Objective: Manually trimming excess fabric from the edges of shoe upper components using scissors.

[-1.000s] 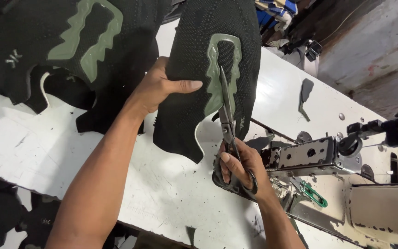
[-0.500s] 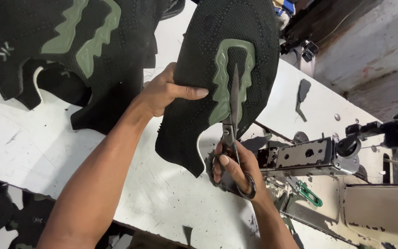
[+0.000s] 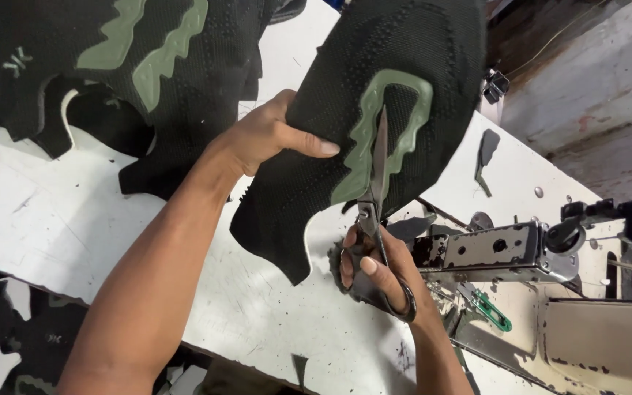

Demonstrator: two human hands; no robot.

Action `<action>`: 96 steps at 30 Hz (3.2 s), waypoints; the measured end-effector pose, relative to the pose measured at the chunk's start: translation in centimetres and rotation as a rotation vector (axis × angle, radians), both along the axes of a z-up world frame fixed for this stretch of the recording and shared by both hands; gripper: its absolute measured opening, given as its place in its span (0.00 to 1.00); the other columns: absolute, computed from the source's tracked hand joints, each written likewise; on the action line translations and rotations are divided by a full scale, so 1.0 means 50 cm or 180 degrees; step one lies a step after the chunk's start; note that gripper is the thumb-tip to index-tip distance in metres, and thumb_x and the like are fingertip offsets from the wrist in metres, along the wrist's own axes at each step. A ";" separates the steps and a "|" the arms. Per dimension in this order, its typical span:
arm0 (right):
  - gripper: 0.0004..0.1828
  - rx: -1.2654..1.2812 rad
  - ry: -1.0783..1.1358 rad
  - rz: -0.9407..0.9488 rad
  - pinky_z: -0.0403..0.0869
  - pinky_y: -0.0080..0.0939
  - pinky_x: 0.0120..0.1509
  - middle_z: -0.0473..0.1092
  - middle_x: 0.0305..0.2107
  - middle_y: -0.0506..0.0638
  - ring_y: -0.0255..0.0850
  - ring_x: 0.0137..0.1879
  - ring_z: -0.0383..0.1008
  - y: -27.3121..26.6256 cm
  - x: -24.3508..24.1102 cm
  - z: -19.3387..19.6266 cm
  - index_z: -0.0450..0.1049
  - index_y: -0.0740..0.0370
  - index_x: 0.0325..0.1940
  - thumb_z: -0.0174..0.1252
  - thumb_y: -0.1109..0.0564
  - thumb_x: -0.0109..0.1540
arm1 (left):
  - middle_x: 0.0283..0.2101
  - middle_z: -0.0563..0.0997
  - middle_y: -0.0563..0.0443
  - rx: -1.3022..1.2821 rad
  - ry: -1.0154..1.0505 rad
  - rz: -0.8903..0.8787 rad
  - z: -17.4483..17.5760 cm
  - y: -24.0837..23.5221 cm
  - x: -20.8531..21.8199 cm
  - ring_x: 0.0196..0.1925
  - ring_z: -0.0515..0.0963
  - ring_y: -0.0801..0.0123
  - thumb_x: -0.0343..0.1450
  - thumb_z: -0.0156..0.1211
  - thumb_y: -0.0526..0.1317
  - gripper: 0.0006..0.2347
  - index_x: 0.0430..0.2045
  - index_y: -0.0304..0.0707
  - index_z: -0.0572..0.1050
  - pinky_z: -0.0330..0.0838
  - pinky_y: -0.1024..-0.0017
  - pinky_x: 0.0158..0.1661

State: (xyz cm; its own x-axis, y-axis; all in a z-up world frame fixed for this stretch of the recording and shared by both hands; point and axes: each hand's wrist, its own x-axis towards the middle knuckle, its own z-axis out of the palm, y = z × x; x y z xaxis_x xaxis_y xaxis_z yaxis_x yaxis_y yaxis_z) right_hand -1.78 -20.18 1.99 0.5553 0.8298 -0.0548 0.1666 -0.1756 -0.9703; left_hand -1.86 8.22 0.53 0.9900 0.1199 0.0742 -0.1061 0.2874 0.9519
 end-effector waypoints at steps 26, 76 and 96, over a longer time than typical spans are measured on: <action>0.19 0.0041 -0.0240 -0.0212 0.74 0.39 0.35 0.69 0.24 0.49 0.37 0.29 0.73 0.053 0.002 0.014 0.66 0.65 0.44 0.53 0.46 0.61 | 0.39 0.85 0.35 0.0067 -0.0069 -0.0135 0.014 -0.001 -0.015 0.40 0.86 0.56 0.51 0.73 0.37 0.29 0.45 0.20 0.75 0.78 0.70 0.48; 0.25 0.0057 -0.0585 0.0184 0.73 0.36 0.36 0.71 0.23 0.51 0.36 0.30 0.74 0.052 -0.004 0.047 0.69 0.66 0.44 0.53 0.39 0.63 | 0.32 0.86 0.45 0.0167 -0.0986 -0.0304 0.022 0.000 -0.022 0.32 0.84 0.67 0.59 0.73 0.34 0.09 0.29 0.31 0.82 0.79 0.71 0.41; 0.28 -0.0177 -0.1091 0.0034 0.72 0.33 0.37 0.72 0.24 0.48 0.33 0.31 0.73 0.061 0.000 0.055 0.66 0.64 0.42 0.50 0.34 0.64 | 0.35 0.86 0.47 0.0439 -0.1137 0.0192 0.037 -0.015 -0.020 0.36 0.83 0.70 0.59 0.73 0.35 0.12 0.33 0.34 0.80 0.79 0.69 0.43</action>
State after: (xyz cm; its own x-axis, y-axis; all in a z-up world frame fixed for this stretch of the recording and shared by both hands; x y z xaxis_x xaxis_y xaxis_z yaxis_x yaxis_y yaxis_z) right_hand -1.80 -17.16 4.73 0.5404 0.8368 0.0882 0.4834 -0.2230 -0.8465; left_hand -2.87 7.48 2.36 0.8903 0.1419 0.4327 -0.4509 0.1425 0.8811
